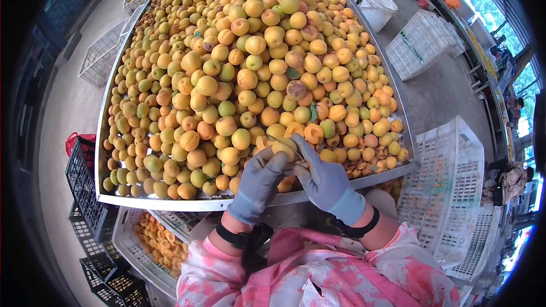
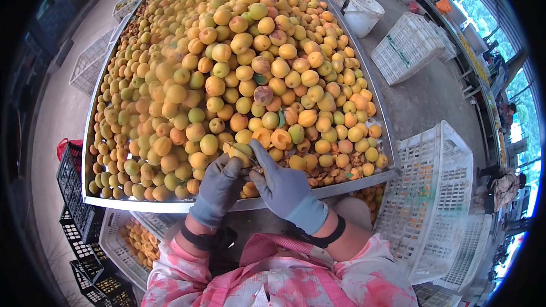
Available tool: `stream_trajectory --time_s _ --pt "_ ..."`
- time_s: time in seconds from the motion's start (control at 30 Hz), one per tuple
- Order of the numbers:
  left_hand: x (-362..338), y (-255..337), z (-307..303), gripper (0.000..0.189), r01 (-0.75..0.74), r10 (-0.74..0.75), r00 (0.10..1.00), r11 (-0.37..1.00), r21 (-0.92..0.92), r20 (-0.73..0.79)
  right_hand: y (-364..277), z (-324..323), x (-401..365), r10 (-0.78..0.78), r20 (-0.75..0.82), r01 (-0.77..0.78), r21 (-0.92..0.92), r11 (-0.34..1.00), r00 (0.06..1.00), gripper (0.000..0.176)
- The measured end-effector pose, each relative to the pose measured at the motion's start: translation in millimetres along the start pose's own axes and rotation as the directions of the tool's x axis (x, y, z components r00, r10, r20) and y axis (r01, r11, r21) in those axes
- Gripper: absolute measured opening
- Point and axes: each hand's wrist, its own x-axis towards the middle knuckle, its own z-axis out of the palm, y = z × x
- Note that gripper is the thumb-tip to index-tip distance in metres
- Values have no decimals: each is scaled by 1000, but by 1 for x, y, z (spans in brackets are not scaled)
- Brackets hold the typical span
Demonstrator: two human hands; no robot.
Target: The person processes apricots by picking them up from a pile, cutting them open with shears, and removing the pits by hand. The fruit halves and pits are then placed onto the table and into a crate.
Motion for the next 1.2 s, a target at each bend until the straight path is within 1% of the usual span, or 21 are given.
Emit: stream_trajectory --time_s 0.03,0.07,0.13,0.27,0.33,0.47,0.53,0.57,0.63,0.67,0.73,0.77,0.83,0.87,0.93,0.97,1.03,1.07,1.13,1.17,1.2 --pt "-2 6 4 45 -42 44 999 985 167 -12 1 2 0 -63 -62 66 44 997 996 60" --pt "-3 9 5 45 -41 45 999 986 164 -17 1 2 1 -64 -56 66 46 997 996 60" --pt "-4 12 7 45 -189 217 976 898 398 -28 0 3 0 -41 -21 42 39 998 999 61" --pt "-4 14 7 45 -183 211 977 894 408 -23 2 3 1 -29 23 29 26 999 999 62" --pt "-3 11 6 46 -89 96 995 984 152 -40 -1 1 1 -4 43 4 -16 1000 999 62" --pt "-2 9 5 53 -99 108 994 971 216 -30 -1 -5 1 -26 40 25 16 1000 999 62" --pt "-2 6 -1 56 -235 252 966 785 573 51 2 -7 -1 -27 61 29 -35 999 998 61" --pt "-3 6 2 56 -227 243 969 787 573 49 5 -3 -2 -19 63 21 -32 999 998 61" --pt "-2 10 13 57 -163 191 981 903 397 -33 12 5 0 -49 15 49 -15 999 999 60" --pt "-1 10 13 57 -162 189 982 902 399 -28 11 7 1 -46 9 47 -16 999 999 60" --pt "0 7 11 52 -129 150 986 962 242 -72 8 10 1 -54 -78 60 75 995 995 61" --pt "0 5 9 52 -129 150 986 962 241 -71 8 10 0 -54 -79 60 74 995 995 61" --pt "1 3 7 52 22 -20 997 999 27 -72 8 10 1 -22 -50 25 44 999 999 61" --pt "-1 5 9 52 17 -16 997 1000 23 -75 7 7 0 -27 -45 29 43 999 999 61" --pt "-5 11 15 56 -120 144 988 942 312 -57 5 2 -2 -66 -37 69 81 994 997 63" --pt "-6 10 11 56 -115 142 988 943 313 -62 5 2 -1 -65 -34 67 85 994 997 63" --pt "-5 6 2 57 -289 345 937 680 674 53 6 1 -1 -28 61 28 -4 1000 998 64" --pt "-5 6 6 57 -289 341 938 681 673 58 6 2 -1 -23 57 23 -5 1000 998 64" --pt "-6 6 14 57 -201 244 965 920 336 -92 4 5 1 3 50 -4 32 999 999 65" --pt "-5 6 14 57 -201 244 966 920 336 -90 4 7 2 4 48 -5 32 999 999 65" --pt "-4 6 14 54 -137 169 974 970 202 -148 6 11 2 -22 1 22 51 998 1000 65"
